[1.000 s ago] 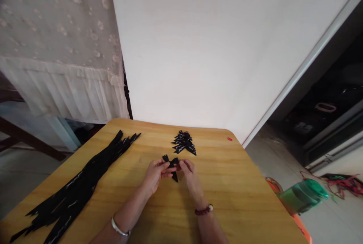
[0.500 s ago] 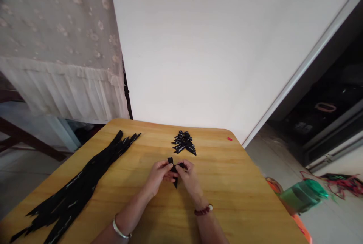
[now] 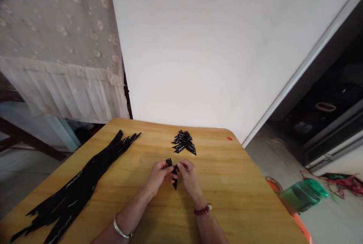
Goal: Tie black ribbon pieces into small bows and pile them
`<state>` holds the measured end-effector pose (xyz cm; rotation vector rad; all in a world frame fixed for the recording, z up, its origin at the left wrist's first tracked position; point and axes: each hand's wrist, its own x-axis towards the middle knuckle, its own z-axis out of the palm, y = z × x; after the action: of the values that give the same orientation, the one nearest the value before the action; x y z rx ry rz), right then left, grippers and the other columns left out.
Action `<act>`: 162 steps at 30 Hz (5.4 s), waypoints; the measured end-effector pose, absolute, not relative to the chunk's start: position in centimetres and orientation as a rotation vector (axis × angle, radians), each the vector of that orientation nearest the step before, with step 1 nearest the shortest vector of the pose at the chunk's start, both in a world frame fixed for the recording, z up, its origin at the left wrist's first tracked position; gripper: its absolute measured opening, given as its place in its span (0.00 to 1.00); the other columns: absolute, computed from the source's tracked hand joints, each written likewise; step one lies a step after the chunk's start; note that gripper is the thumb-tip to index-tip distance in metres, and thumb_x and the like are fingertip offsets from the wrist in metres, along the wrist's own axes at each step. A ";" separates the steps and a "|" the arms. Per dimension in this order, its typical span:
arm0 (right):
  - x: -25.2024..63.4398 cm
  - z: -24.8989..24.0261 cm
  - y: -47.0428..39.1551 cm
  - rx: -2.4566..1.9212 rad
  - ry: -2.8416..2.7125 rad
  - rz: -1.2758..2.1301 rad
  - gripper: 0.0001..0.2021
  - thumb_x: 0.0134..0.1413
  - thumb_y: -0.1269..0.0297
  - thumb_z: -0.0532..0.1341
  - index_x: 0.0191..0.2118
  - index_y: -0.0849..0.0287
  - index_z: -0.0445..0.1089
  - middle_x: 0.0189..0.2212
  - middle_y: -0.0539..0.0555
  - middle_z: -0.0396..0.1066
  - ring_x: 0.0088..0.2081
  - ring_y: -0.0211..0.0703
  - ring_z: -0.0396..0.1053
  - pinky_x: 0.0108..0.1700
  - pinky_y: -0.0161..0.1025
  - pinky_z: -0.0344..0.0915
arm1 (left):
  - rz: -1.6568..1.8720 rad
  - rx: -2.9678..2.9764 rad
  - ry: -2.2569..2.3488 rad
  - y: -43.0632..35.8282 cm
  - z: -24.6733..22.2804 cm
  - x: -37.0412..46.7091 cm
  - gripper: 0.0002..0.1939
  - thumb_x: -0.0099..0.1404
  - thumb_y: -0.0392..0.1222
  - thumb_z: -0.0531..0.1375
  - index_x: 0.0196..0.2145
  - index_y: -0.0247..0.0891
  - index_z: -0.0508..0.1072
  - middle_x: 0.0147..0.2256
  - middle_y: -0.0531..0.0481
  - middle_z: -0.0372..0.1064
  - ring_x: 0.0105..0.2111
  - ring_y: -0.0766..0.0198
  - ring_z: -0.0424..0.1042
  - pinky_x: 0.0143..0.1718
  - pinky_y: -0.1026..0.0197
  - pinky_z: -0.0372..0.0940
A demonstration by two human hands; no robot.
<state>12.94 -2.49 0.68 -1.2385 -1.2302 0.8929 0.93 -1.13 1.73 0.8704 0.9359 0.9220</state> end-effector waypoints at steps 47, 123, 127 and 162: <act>13.2 1.2 -2.7 -1.362 -1.107 0.802 0.21 0.48 0.47 0.50 0.19 0.59 0.64 0.17 0.52 0.64 0.21 0.40 0.61 0.25 0.37 0.56 | 0.935 0.833 0.907 -1.2 1.7 0.8 0.06 0.48 0.36 0.60 0.25 0.30 0.68 0.22 0.45 0.71 0.19 0.63 0.71 0.18 0.66 0.64; 12.6 1.6 -2.7 -1.289 -1.256 0.852 0.09 0.40 0.60 0.60 0.21 0.61 0.66 0.17 0.49 0.64 0.22 0.37 0.60 0.23 0.33 0.57 | 0.977 0.753 0.841 -1.0 1.4 0.8 0.11 0.43 0.35 0.62 0.27 0.31 0.67 0.21 0.51 0.68 0.17 0.68 0.68 0.15 0.68 0.62; 12.4 1.6 -2.9 -1.267 -1.252 0.898 0.09 0.39 0.60 0.61 0.21 0.61 0.65 0.18 0.49 0.64 0.22 0.37 0.60 0.24 0.33 0.58 | 0.990 0.750 0.830 -1.0 0.9 0.9 0.08 0.43 0.33 0.62 0.24 0.30 0.68 0.20 0.50 0.68 0.20 0.68 0.68 0.20 0.67 0.65; 13.0 1.8 -3.1 -1.318 -1.290 0.768 0.18 0.49 0.51 0.51 0.19 0.59 0.61 0.16 0.49 0.60 0.22 0.38 0.58 0.24 0.35 0.55 | 0.995 0.759 0.903 -1.0 1.5 0.6 0.05 0.47 0.33 0.60 0.25 0.30 0.68 0.22 0.45 0.71 0.22 0.63 0.72 0.21 0.66 0.66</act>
<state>12.97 -3.13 1.82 -1.3176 -1.2899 0.7675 0.62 -0.98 1.46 0.7590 0.9026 0.9948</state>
